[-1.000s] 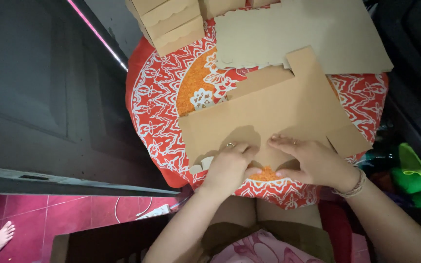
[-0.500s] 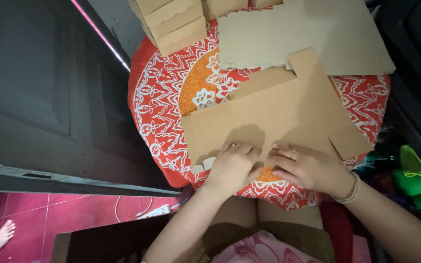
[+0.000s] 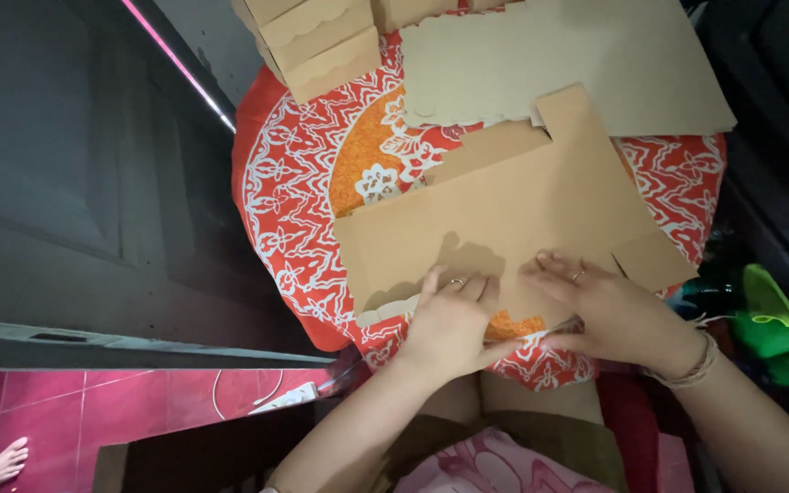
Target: Manually folding flat cardboard templates into small boxes on a table.
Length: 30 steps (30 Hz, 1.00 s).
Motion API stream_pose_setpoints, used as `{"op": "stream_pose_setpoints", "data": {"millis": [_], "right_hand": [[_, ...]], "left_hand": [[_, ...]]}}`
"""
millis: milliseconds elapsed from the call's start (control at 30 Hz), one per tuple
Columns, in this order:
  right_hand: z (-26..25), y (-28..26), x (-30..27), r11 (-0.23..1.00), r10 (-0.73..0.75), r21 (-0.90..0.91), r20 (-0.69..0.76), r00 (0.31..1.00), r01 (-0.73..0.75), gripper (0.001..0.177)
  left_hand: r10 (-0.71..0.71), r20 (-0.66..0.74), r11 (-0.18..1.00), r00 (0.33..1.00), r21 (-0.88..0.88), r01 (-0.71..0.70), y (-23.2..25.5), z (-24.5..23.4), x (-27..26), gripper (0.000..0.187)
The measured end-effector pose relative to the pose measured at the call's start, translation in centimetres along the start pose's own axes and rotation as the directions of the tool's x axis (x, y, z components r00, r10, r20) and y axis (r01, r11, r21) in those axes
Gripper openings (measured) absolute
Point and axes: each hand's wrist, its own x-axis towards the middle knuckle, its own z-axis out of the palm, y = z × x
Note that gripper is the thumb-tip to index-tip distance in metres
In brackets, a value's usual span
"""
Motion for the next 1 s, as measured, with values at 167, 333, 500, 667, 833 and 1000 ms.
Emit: {"op": "stream_pose_setpoints", "data": {"millis": [167, 333, 500, 667, 833, 1000], "right_hand": [[-0.9, 0.8, -0.4, 0.979, -0.013, 0.204, -0.08, 0.997, 0.029, 0.074], [-2.5, 0.7, -0.7, 0.986, -0.079, 0.128, -0.202, 0.976, 0.106, 0.081], [-2.8, 4.1, -2.6, 0.99, 0.12, 0.086, -0.127, 0.985, -0.11, 0.098], [-2.8, 5.4, -4.1, 0.975, 0.165, 0.169, -0.133, 0.977, -0.141, 0.091], [-2.5, 7.7, -6.0, 0.919, 0.349, 0.255, -0.175, 0.921, -0.3, 0.103], [-1.8, 10.0, -8.0, 0.938, 0.303, 0.254, -0.274, 0.913, -0.235, 0.068]], "left_hand": [[-0.03, -0.041, 0.994, 0.999, 0.104, 0.034, 0.8, 0.4, 0.7, 0.071], [-0.044, 0.088, 0.998, 0.995, 0.038, 0.041, 1.4, 0.7, 1.3, 0.082], [-0.043, 0.097, 0.997, 0.994, 0.074, 0.035, 2.0, 1.6, 0.6, 0.091], [-0.079, -0.018, 0.995, 0.997, 0.064, 0.08, 3.0, 1.5, 1.6, 0.081], [-0.129, 0.076, 0.99, 0.989, 0.059, 0.125, 4.8, 3.1, 2.9, 0.087], [-0.087, -0.015, 0.995, 0.996, 0.049, 0.087, 5.5, 2.7, 3.0, 0.089]]}}
